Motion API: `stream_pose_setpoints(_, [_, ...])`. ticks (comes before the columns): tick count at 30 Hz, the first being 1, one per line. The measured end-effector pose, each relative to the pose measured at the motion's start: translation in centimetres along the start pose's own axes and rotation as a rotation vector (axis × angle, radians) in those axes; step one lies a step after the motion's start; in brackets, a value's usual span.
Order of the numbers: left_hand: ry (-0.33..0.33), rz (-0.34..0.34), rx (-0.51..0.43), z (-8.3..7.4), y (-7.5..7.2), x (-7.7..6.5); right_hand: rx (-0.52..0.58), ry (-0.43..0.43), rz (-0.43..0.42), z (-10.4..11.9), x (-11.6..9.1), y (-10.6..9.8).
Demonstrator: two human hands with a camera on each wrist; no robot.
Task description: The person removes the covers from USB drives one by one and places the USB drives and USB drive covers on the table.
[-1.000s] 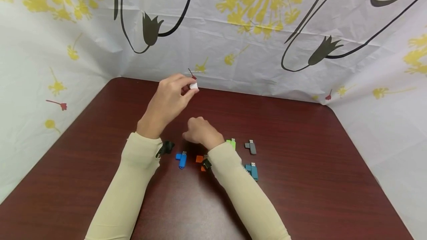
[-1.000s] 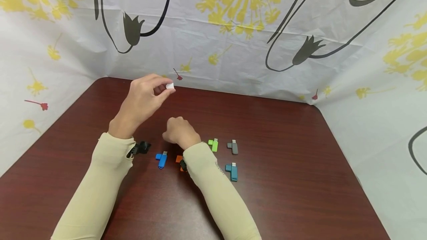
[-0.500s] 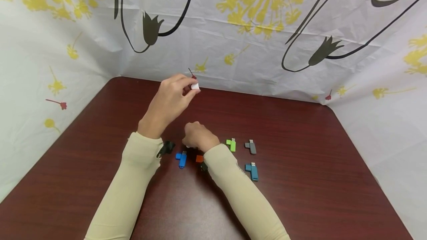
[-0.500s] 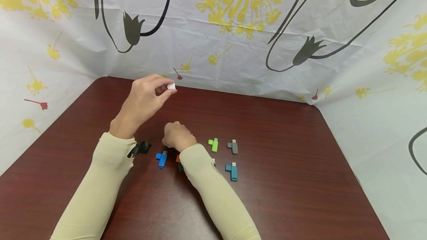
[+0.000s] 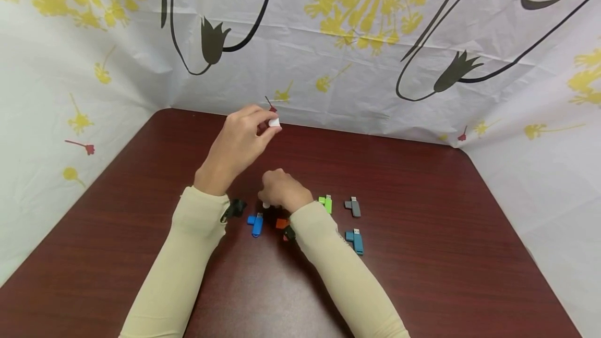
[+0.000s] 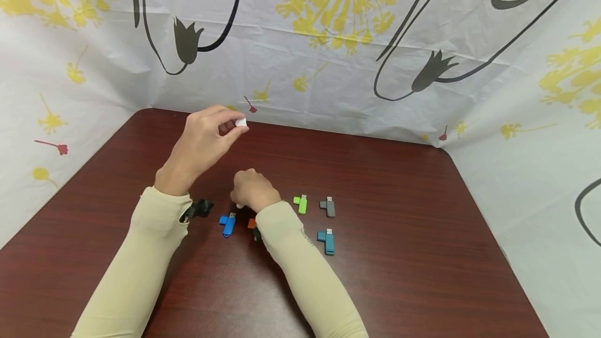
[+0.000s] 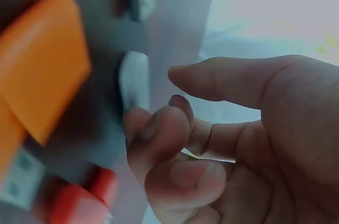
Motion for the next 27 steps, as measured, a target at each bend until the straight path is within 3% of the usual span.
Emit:
stream_pose_setpoints(4, [-0.004, 0.007, 0.006, 0.2, -0.2, -0.1, -0.016, -0.012, -0.047, -0.3, -0.7, -1.6])
stream_pose_setpoints(10, [-0.024, 0.012, 0.003, 0.9, -0.3, -0.2, 0.009, -0.071, -0.196, -1.8, -3.1, -5.0])
stream_pose_setpoints(13, [-0.058, 0.061, 0.014, 1.4, -0.1, -0.3, 0.027, -0.089, -0.28, -3.2, -4.4, -6.7])
stream_pose_setpoints(15, [-0.109, 0.145, 0.031, 1.7, 0.2, -0.3, 0.038, -0.095, -0.34, -4.3, -5.3, -7.7])
stream_pose_setpoints(22, [-0.383, 0.578, 0.017, 3.7, 2.8, -1.2, 0.069, -0.127, -0.535, -8.0, -8.8, -10.9])
stream_pose_setpoints(27, [-0.453, 0.719, -0.003, 4.5, 4.3, -2.5, 0.102, -0.125, -0.637, -9.9, -11.2, -12.5])
Point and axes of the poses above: each hand's wrist, its own x-axis towards the middle knuckle, its own y-axis out of the palm, z = x × y, the point moved 4 cm from there along x, towards the middle knuckle, and after that the axes turned 7 degrees about z, right-handed, at the moved point
